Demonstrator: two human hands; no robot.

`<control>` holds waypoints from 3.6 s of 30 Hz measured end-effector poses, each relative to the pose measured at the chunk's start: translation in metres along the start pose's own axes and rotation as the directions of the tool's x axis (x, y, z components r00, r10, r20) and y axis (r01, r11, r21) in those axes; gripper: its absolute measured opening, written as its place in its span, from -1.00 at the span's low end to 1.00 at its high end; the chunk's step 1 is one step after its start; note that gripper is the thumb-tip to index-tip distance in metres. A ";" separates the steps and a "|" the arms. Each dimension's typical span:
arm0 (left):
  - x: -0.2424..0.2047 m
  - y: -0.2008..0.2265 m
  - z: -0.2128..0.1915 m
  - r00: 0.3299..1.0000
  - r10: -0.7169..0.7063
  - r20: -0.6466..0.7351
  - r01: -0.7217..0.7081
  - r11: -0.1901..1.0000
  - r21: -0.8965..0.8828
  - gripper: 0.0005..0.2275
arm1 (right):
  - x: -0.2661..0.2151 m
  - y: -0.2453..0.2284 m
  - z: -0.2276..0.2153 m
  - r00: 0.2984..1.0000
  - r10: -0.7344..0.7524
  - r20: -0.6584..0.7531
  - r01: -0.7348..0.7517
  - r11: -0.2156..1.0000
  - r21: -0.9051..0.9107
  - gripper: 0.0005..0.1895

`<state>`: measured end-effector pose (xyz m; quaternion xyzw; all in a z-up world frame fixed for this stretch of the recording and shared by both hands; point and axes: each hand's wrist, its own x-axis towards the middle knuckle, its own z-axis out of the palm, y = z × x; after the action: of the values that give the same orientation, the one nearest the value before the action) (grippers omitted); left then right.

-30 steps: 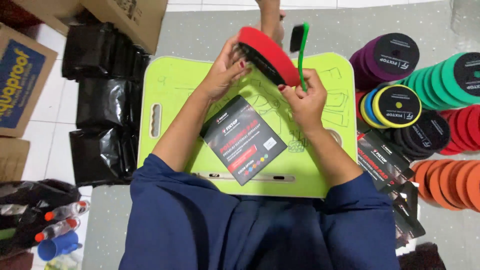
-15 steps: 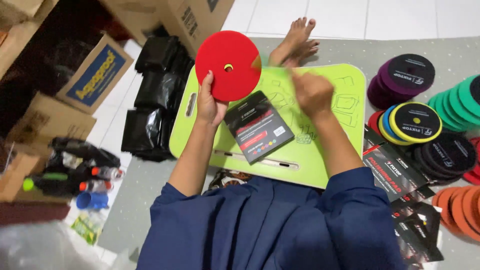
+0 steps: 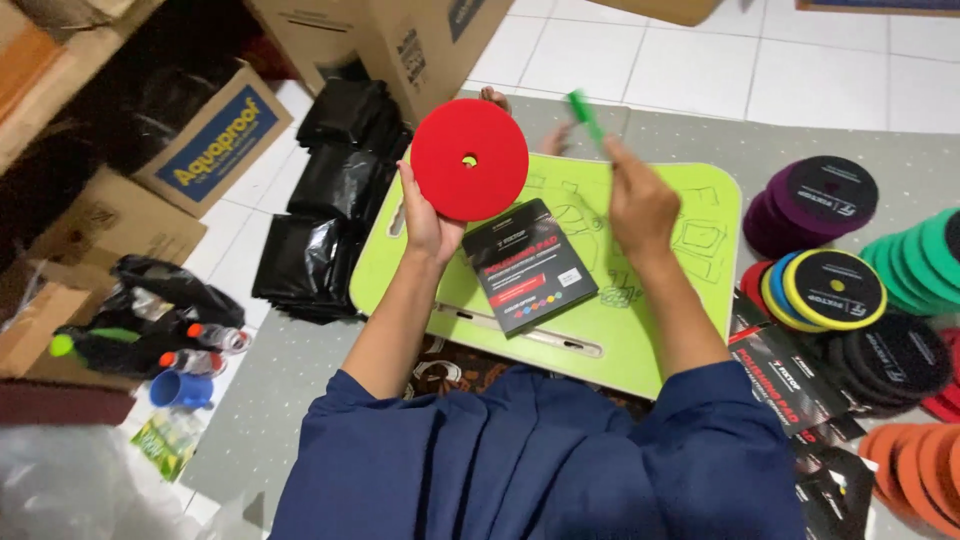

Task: The person cleans a red polishing pad with a green brush, then places it into a black plastic bag along with a product card. They seal the bag and repeat the process with another pad.

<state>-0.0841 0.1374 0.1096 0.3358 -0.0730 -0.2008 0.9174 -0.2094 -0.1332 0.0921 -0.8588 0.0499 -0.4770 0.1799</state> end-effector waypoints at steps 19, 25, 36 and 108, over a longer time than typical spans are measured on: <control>0.060 -0.025 0.045 0.919 -0.372 0.129 0.382 0.922 -0.060 -0.55 | -0.038 0.005 0.015 0.939 -0.120 0.323 0.146 0.987 -0.060 -0.89; 0.074 -0.095 -0.021 0.901 -0.389 0.192 0.422 0.888 -0.181 -0.59 | -0.035 0.008 0.002 0.879 0.366 0.305 -0.353 0.930 -0.098 -0.65; 0.060 -0.098 -0.030 0.715 -0.695 0.078 0.661 0.708 0.250 -0.38 | -0.029 -0.011 -0.003 0.880 0.273 0.390 -0.263 0.962 -0.080 -0.75; 0.123 -0.115 -0.025 0.782 -0.418 0.463 0.014 0.754 0.657 -0.37 | -0.001 0.035 0.006 0.929 0.363 0.069 -0.351 0.926 -0.140 -0.69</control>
<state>-0.0024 0.0204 0.0161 0.5462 -0.3712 -0.3686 0.6543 -0.2024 -0.1642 0.0758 -0.8662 0.2269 -0.3915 0.2118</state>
